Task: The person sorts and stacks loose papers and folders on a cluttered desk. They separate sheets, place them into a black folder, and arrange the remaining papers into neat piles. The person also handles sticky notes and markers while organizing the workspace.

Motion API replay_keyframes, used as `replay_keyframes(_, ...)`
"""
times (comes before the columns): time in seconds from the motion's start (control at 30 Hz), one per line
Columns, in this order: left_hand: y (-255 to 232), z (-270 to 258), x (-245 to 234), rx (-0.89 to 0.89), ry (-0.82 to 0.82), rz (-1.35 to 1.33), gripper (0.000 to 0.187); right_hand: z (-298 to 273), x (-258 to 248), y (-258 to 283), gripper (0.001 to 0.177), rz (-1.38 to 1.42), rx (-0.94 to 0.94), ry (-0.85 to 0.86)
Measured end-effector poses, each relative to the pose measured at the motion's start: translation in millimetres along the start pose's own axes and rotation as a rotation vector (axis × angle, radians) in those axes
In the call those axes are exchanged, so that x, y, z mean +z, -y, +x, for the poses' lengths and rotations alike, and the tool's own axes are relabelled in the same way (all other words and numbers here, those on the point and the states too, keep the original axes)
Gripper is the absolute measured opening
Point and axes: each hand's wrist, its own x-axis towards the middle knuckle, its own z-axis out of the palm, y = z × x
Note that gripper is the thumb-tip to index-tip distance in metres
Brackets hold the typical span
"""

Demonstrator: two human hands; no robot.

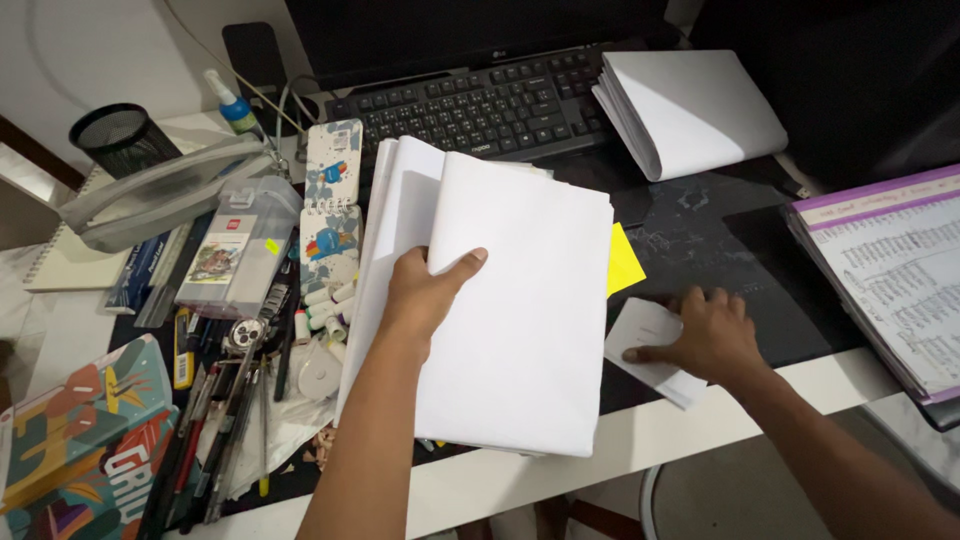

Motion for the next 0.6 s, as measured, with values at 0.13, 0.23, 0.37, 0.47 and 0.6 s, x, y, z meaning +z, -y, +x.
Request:
replay_keyframes(0.13, 1.6, -0.6, -3.4, -0.015, 0.012, -0.010, 0.060, 3.8, 9.8, -8.0, 0.115, 0.035, -0.002, -0.033)
replay_keyframes(0.23, 4.9, -1.7, -4.9, -0.004, 0.012, -0.012, 0.059, 9.6, 17.7, -14.3, 0.121, 0.139, -0.013, -0.047)
replay_keyframes(0.37, 8.6, -2.5, -5.8, -0.009, 0.009, -0.023, 0.059, 14.6, 19.6, -14.5, 0.124, 0.092, -0.033, -0.062)
replay_keyframes(0.47, 11.0, -5.0, -6.3, 0.012, 0.011, -0.028, 0.059, 8.5, 14.4, -9.6, 0.111, -0.023, -0.006, -0.004)
replay_keyframes(0.6, 13.5, -7.8, -7.3, -0.024, 0.014, -0.024, 0.059, -5.5, 2.7, -2.4, 0.114, 0.035, 0.021, 0.011)
